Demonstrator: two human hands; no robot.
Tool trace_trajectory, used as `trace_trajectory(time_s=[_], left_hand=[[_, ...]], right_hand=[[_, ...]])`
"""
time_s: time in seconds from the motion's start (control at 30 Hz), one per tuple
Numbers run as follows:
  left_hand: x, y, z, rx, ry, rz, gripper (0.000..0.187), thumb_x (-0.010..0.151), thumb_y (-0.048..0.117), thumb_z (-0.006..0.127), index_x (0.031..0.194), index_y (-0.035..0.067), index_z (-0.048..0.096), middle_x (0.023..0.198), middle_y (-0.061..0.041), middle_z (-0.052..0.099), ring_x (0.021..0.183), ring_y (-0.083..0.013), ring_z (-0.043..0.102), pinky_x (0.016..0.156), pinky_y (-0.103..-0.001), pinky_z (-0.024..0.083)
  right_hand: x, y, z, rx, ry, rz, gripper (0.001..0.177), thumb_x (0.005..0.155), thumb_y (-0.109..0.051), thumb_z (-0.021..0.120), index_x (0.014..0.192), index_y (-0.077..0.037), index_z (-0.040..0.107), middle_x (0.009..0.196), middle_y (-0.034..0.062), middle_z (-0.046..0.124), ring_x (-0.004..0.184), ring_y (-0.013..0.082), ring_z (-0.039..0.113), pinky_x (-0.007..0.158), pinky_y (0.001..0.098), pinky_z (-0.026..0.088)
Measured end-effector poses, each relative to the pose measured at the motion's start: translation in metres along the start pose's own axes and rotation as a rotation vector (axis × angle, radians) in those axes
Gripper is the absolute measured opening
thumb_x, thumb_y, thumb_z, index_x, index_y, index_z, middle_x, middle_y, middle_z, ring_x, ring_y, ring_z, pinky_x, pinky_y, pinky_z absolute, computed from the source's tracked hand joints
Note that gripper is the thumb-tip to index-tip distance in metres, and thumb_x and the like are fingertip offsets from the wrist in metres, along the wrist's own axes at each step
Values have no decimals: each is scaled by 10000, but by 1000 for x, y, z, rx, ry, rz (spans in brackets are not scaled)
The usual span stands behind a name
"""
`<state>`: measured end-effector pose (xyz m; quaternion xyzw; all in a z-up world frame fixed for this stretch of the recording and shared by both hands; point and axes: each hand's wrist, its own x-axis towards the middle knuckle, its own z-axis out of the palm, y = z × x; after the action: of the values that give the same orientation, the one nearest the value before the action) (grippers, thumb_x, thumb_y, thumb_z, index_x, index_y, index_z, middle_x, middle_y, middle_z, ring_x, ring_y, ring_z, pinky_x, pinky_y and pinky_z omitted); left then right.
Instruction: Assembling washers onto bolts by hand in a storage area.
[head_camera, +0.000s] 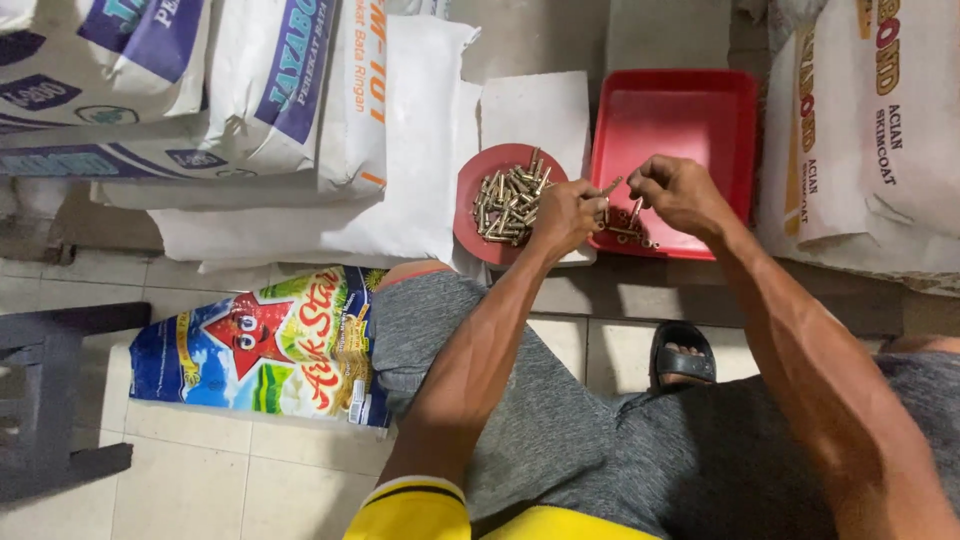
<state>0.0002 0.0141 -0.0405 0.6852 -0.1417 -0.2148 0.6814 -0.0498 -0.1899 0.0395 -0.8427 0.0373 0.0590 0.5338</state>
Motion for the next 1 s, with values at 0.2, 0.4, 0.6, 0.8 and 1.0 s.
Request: trace_trajectory(time_s=[0.2, 0.4, 0.6, 0.8, 1.0], left_hand=[[-11, 56, -2, -110, 78, -155, 191, 896, 49, 732, 1050, -60, 708, 766, -256, 712, 629, -252, 748, 551, -336, 668], [-27, 82, -12, -207, 139, -192, 246, 813, -36, 768, 1034, -120, 702, 806, -310, 683, 657, -284, 742, 576, -346, 669], [-30, 94, -13, -106, 142, -146, 270, 860, 36, 776, 1077, -112, 712, 771, -260, 704, 645, -240, 738, 558, -294, 663], [-23, 69, -16, -16, 172, -115, 203, 917, 81, 722, 1043, -77, 739, 734, -235, 712, 599, -226, 744, 518, -294, 659], [-30, 97, -15, -46, 174, -160, 240, 892, 12, 733, 1096, -113, 718, 771, -262, 712, 633, -194, 724, 547, -263, 652]], right_hand=[[12, 111, 47, -815, -9, -53, 273, 902, -297, 691, 1155, -340, 784, 1135, 11, 750, 1029, 284, 745, 899, 442, 631], [18, 114, 45, -922, -73, -209, 261, 879, -214, 725, 1133, -212, 784, 1034, 56, 735, 976, 313, 727, 879, 475, 630], [28, 128, 53, -873, -128, -78, 336, 936, -295, 688, 1255, -189, 698, 1213, 129, 690, 1095, 380, 702, 957, 518, 595], [32, 143, 45, -610, -25, 133, 297, 963, -415, 685, 1210, -262, 625, 1117, 46, 737, 1102, 316, 704, 917, 489, 578], [6, 3, -4, 216, 261, 24, 164, 935, -97, 781, 1085, -97, 713, 841, 82, 695, 671, 122, 629, 520, 207, 478]])
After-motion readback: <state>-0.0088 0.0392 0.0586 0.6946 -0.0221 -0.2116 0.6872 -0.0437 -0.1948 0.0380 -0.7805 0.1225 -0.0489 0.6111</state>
